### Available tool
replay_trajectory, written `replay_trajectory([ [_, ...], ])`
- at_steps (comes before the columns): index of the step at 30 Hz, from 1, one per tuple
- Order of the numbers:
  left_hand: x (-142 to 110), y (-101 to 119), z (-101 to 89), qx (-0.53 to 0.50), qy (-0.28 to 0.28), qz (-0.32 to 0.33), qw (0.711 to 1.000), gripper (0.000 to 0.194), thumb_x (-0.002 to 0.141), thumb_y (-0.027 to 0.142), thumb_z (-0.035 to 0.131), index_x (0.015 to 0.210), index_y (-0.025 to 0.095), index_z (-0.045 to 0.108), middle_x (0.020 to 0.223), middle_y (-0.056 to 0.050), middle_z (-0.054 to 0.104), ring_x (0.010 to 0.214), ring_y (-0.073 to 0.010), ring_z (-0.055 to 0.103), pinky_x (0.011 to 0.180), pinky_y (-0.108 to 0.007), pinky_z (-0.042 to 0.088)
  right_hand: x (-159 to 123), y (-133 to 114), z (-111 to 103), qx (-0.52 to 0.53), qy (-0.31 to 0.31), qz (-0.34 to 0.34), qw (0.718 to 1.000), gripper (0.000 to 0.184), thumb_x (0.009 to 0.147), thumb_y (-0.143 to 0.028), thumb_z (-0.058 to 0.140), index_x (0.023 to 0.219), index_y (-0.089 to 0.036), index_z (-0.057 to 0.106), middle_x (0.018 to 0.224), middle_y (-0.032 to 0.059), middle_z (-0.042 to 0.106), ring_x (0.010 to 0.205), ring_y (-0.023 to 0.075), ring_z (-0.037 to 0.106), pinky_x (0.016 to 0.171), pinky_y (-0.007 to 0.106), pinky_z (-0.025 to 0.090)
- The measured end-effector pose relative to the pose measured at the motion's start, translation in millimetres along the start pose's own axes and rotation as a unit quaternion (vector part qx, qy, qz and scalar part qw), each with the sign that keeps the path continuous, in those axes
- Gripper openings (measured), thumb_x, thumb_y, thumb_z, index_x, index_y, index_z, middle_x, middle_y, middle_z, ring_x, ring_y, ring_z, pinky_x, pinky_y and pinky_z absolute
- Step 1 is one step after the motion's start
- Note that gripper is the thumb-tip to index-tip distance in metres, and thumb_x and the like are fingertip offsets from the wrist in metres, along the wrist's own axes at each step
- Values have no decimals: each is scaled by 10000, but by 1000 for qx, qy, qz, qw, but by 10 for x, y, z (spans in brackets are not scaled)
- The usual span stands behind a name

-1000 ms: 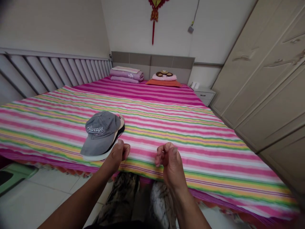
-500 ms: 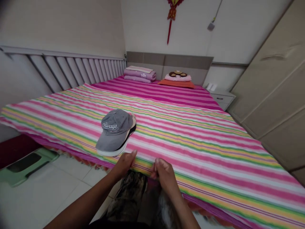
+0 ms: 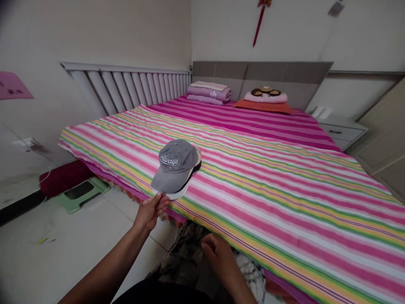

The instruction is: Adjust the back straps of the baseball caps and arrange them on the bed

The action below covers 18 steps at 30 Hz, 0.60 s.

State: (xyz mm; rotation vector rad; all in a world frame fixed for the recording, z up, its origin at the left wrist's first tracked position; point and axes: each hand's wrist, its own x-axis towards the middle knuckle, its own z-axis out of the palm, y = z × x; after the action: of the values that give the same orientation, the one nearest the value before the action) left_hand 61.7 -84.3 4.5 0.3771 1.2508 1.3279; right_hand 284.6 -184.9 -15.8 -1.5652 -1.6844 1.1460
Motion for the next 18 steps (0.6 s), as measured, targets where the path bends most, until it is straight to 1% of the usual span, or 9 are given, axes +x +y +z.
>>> replay_trajectory([
  [3, 38, 75, 56, -29, 4, -5, 1000, 134, 725, 215, 660, 733, 116, 570, 629, -41, 647, 472, -100, 607, 416, -169, 464, -15, 49, 22, 5, -6, 6, 1000, 175, 764, -330, 446, 661, -202, 508, 595, -11, 488, 581, 159, 464, 542, 267, 343],
  [8, 69, 81, 112, -69, 30, 18, 997, 164, 772, 218, 610, 685, 152, 487, 537, 46, 548, 448, -81, 585, 446, -184, 490, -60, 127, 90, 9, -12, 12, 1000, 198, 764, -354, 424, 664, -199, 497, 630, 4, 505, 618, 171, 487, 576, 274, 366],
  [11, 79, 73, 90, -76, 39, 8, 996, 129, 782, 194, 595, 711, 147, 498, 570, 26, 576, 468, -93, 601, 462, -200, 503, -94, 148, 150, 9, -22, 17, 1000, 190, 748, -349, 423, 658, -194, 489, 626, 7, 504, 623, 177, 492, 585, 280, 367],
  [14, 100, 110, 67, -73, 35, -15, 997, 102, 764, 157, 607, 719, 138, 518, 597, -4, 606, 479, -108, 615, 439, -191, 489, -129, 158, 204, 13, -35, 26, 999, 171, 738, -331, 426, 658, -193, 488, 637, 12, 512, 639, 180, 499, 593, 279, 367],
  [18, 130, 201, 91, -80, 32, -22, 996, 103, 760, 147, 612, 712, 146, 521, 559, 15, 590, 431, -96, 592, 391, -167, 456, -160, 206, 266, 17, -43, 31, 998, 168, 738, -328, 426, 658, -191, 482, 654, 23, 533, 660, 186, 511, 602, 278, 368],
])
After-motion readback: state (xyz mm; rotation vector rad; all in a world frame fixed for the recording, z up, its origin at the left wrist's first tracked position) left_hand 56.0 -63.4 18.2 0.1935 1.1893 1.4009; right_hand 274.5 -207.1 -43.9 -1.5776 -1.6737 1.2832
